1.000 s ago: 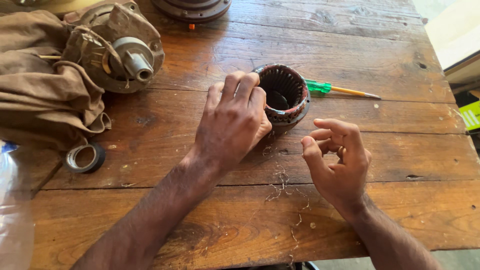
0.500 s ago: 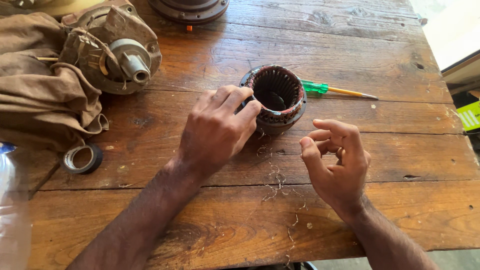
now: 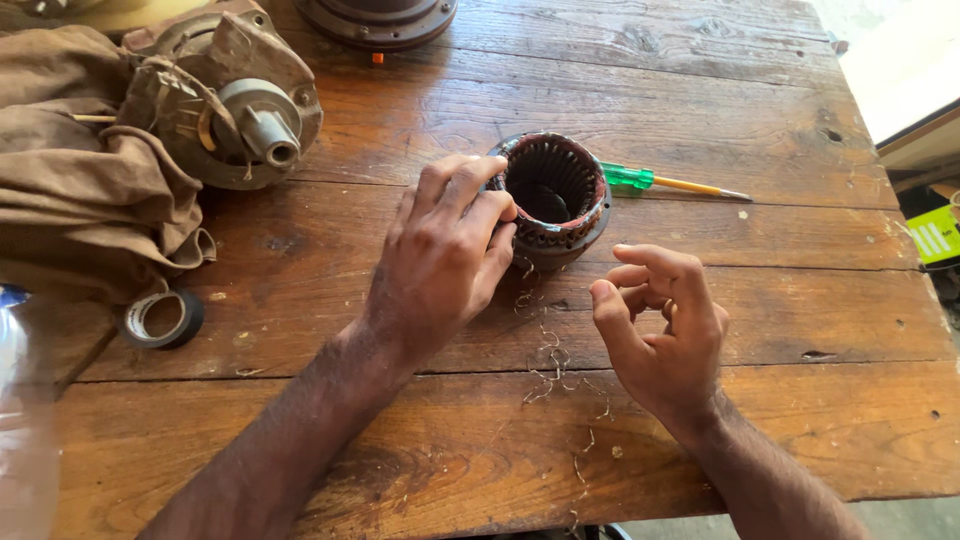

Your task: The person removes old wire windings from an electric motor stator on a wooden workbench. They pry at the winding with a screwdriver, pull strands of wire out by hand, and work the loosened wire free from the slots around the stator.

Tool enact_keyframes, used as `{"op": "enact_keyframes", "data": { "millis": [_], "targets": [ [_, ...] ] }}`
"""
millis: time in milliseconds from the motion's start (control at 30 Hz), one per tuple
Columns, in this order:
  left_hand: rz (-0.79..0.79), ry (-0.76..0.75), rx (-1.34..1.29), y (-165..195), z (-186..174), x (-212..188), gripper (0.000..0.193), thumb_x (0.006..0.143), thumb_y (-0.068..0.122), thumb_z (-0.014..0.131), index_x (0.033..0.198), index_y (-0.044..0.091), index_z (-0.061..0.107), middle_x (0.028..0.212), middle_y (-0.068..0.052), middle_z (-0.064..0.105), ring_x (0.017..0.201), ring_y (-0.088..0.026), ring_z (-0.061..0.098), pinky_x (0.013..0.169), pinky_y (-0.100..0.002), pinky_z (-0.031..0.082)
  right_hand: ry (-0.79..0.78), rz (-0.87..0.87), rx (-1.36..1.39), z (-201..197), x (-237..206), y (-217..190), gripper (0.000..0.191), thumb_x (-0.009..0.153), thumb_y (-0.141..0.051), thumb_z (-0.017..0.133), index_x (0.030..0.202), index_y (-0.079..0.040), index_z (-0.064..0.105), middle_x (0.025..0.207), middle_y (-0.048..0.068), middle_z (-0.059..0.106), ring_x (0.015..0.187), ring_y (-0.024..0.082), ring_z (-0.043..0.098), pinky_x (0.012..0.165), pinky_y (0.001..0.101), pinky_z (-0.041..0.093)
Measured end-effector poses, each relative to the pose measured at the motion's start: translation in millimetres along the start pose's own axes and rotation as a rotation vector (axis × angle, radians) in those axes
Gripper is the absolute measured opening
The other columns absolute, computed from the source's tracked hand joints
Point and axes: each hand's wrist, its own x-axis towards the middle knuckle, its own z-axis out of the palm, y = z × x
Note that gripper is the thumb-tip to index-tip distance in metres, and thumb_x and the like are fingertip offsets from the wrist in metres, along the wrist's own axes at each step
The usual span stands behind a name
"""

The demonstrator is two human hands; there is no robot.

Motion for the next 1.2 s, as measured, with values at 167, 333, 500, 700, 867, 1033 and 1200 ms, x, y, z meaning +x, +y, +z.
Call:
{"op": "enact_keyframes", "data": {
  "millis": [167,333,500,700,867,1033,1200],
  "targets": [
    [-0.048,-0.020,-0.115,0.8,-3.4,3.9,0.015,0.094,0.014,0.073,0.100,0.002,0.067,0.137,-0.018,0.057,0.132,-0.035,0.049,0.111,-0.048,0.044,-0.009,0.011,-0.013,1.6,-0.5,-0.7,0.036,0.096,-0.001,0.071,0.127,-0.003,0.054,0.092,0.008,0.074,0.073,0.009,0.071,0.061,0.0214,0.055],
    [-0.085,-0.031,-0.188,0.4,-3.3,4.9,0.018,0.093,0.017,0.075,0.101,0.002,0.067,0.136,-0.017,0.057,0.130,-0.035,0.050,0.110,-0.048,0.043,-0.027,-0.002,-0.004,1.1,-0.3,-0.6,0.036,0.096,-0.001,0.071,0.128,-0.003,0.054,0.093,0.008,0.074,0.074,0.009,0.072,0.062,0.0216,0.057],
    [-0.084,-0.006,-0.220,0.2,-1.9,4.5,0.017,0.092,0.016,0.077,0.099,0.003,0.067,0.136,-0.015,0.059,0.130,-0.033,0.052,0.110,-0.045,0.045,-0.034,0.003,-0.023,1.9,-0.3,0.0,0.035,0.096,-0.002,0.071,0.127,-0.003,0.054,0.092,0.008,0.074,0.074,0.009,0.072,0.061,0.0217,0.056],
    [-0.086,0.013,-0.256,-1.1,1.7,2.4,0.016,0.094,0.015,0.076,0.098,0.003,0.067,0.136,-0.017,0.061,0.130,-0.034,0.058,0.109,-0.046,0.047,-0.048,0.008,-0.018,5.0,-0.4,2.9,0.034,0.096,-0.002,0.070,0.126,-0.003,0.055,0.091,0.009,0.073,0.073,0.010,0.072,0.059,0.0225,0.056],
    [-0.110,-0.009,-0.302,-3.1,4.9,4.1,0.014,0.094,0.017,0.075,0.097,0.005,0.067,0.137,-0.018,0.063,0.128,-0.032,0.061,0.108,-0.046,0.050,-0.074,-0.011,-0.044,5.5,1.6,6.1,0.033,0.097,-0.003,0.069,0.126,-0.003,0.054,0.090,0.008,0.074,0.073,0.010,0.074,0.059,0.0217,0.058],
    [-0.137,0.033,-0.244,2.3,2.5,-0.5,0.014,0.093,0.016,0.077,0.099,0.004,0.070,0.135,-0.016,0.065,0.127,-0.032,0.062,0.105,-0.049,0.049,-0.053,0.005,-0.028,4.0,1.1,3.4,0.034,0.097,-0.003,0.070,0.127,-0.003,0.054,0.093,0.009,0.074,0.075,0.011,0.073,0.061,0.0218,0.057],
    [-0.152,0.048,-0.220,5.0,2.5,2.4,0.014,0.092,0.017,0.078,0.096,0.005,0.071,0.135,-0.015,0.065,0.129,-0.032,0.059,0.109,-0.046,0.049,-0.026,0.022,-0.007,2.8,1.3,-1.9,0.034,0.097,-0.002,0.070,0.127,-0.003,0.055,0.093,0.009,0.073,0.075,0.011,0.073,0.062,0.0218,0.056]
  ]
}}
